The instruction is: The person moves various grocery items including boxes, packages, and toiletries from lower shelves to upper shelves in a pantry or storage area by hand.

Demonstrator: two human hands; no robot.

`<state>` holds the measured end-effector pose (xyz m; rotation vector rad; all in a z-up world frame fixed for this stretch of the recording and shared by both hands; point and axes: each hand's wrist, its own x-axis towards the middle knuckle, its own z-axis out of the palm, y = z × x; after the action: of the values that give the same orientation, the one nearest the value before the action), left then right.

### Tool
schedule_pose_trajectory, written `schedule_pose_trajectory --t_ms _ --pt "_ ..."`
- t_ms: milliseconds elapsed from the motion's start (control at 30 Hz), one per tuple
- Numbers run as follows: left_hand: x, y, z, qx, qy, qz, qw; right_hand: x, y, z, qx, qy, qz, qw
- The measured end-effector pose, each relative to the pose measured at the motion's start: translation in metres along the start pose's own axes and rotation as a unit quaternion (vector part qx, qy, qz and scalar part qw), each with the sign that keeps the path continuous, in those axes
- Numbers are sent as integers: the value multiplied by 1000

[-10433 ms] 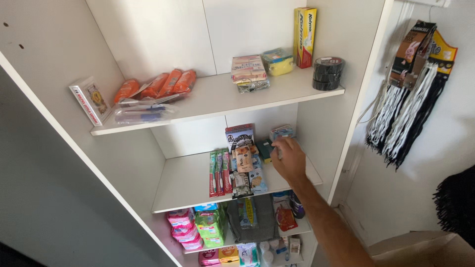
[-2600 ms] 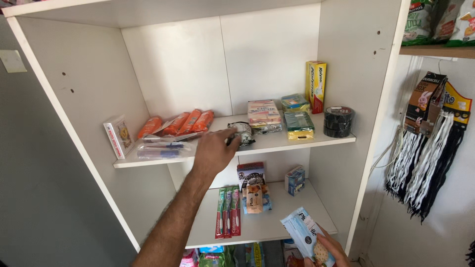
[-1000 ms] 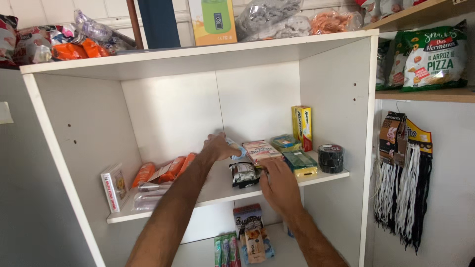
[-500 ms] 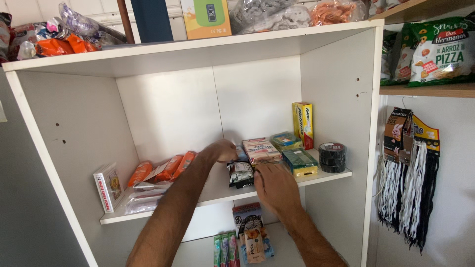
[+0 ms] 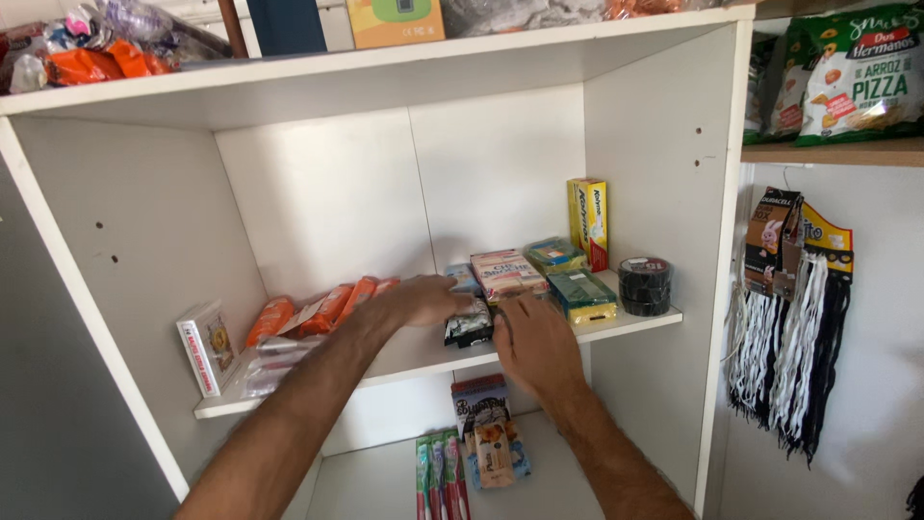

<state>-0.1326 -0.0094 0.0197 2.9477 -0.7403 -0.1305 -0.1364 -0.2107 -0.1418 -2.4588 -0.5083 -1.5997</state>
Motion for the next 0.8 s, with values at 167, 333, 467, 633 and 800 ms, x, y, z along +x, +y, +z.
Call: schedule_pose_trajectory --t_ms 167,333,467,633,800 --pt "-8 1 25 -2 1 31 1000 -2 9 15 -24 19 -24 999" --pt "12 -8 44 -25 38 39 998 3 1 1 3 -7 -8 1000" --pt "24 -16 62 -3 139 61 988 3 3 2 -48 32 -39 998" --pt "-40 -12 70 -3 337 146 930 -14 -5 -23 87 69 -69 991" --pt "-147 -2 126 -78 513 306 798 -84 -16 -36 185 102 -47 976"
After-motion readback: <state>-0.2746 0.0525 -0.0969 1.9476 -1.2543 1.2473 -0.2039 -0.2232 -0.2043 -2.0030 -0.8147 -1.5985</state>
